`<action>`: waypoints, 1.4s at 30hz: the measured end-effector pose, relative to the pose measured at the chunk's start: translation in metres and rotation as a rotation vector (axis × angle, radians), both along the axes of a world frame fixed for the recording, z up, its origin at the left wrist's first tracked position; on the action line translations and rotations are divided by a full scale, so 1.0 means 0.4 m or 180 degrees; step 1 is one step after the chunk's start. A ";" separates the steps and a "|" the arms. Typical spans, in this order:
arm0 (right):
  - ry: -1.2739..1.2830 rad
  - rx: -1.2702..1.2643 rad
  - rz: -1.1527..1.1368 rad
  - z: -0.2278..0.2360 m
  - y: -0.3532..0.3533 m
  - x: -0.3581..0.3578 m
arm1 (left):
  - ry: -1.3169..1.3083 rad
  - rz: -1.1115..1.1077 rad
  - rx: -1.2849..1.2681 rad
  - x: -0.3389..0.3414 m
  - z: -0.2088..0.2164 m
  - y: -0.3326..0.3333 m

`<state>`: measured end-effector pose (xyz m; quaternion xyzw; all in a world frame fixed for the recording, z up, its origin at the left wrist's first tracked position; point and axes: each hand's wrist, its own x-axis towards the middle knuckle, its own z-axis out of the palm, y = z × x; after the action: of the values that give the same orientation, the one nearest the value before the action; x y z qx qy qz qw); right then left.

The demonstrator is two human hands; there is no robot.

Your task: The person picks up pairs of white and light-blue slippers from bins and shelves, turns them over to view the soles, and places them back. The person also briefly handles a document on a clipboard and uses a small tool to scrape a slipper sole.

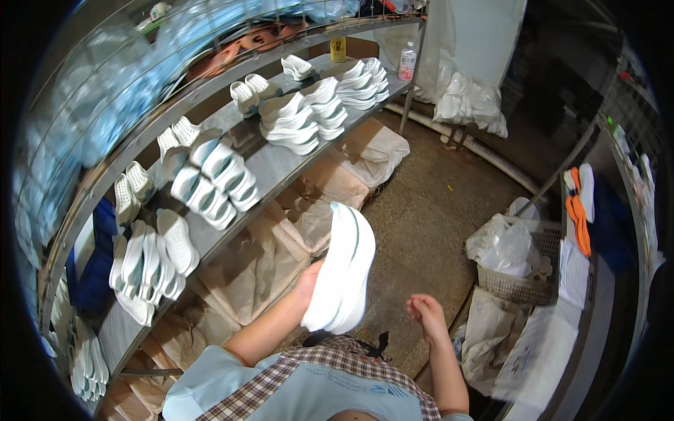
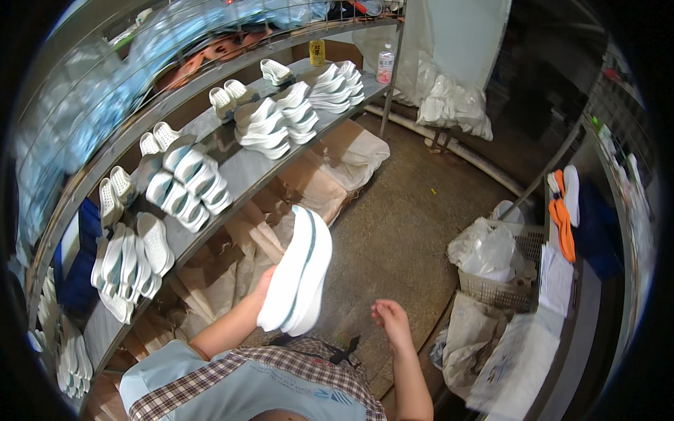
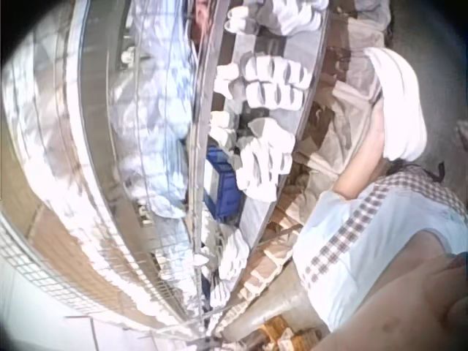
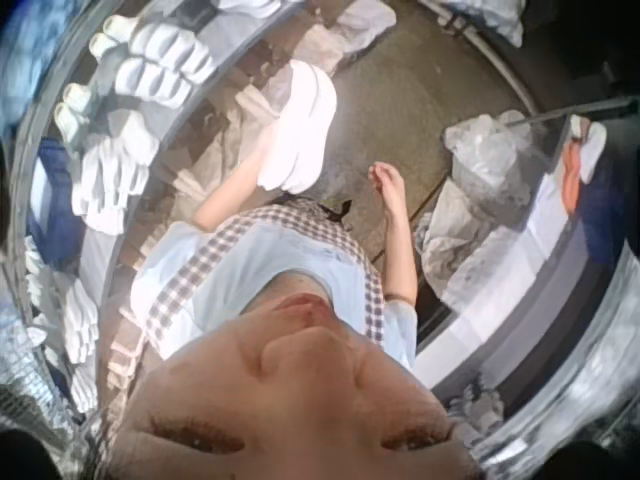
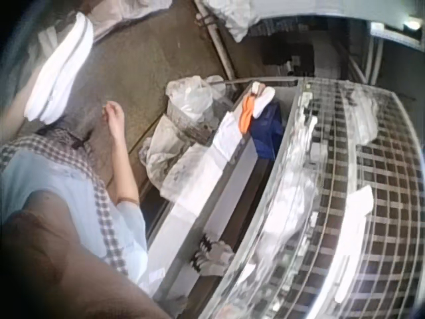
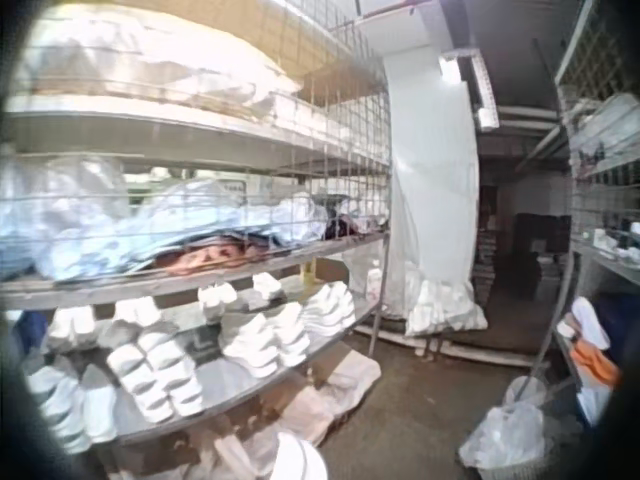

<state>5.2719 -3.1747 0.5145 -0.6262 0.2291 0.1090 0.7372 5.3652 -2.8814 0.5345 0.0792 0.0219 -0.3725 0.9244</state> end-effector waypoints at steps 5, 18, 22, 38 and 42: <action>-0.0313 0.0180 0.0403 0.032 -0.098 0.475 | 0.0034 0.0610 0.0632 0.261 -0.018 -0.031; -0.0720 0.0751 0.0448 0.176 -0.152 1.679 | -0.0114 0.1875 0.0729 0.959 0.031 -0.180; -0.0320 0.0962 0.0831 0.164 -0.153 1.971 | -0.0200 0.2535 0.0824 1.064 0.124 -0.235; 0.0501 0.1019 0.3662 0.132 -0.083 2.353 | 0.0443 0.4966 0.0835 1.329 0.446 -0.579; 0.0365 0.0987 0.3721 0.138 -0.093 2.348 | 0.0530 0.5048 0.0696 1.347 0.443 -0.617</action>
<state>6.2111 -3.2117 0.5698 -0.5268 -0.1319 0.5615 0.6243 5.9041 -3.1282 0.7117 0.1021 0.1768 0.3943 0.8960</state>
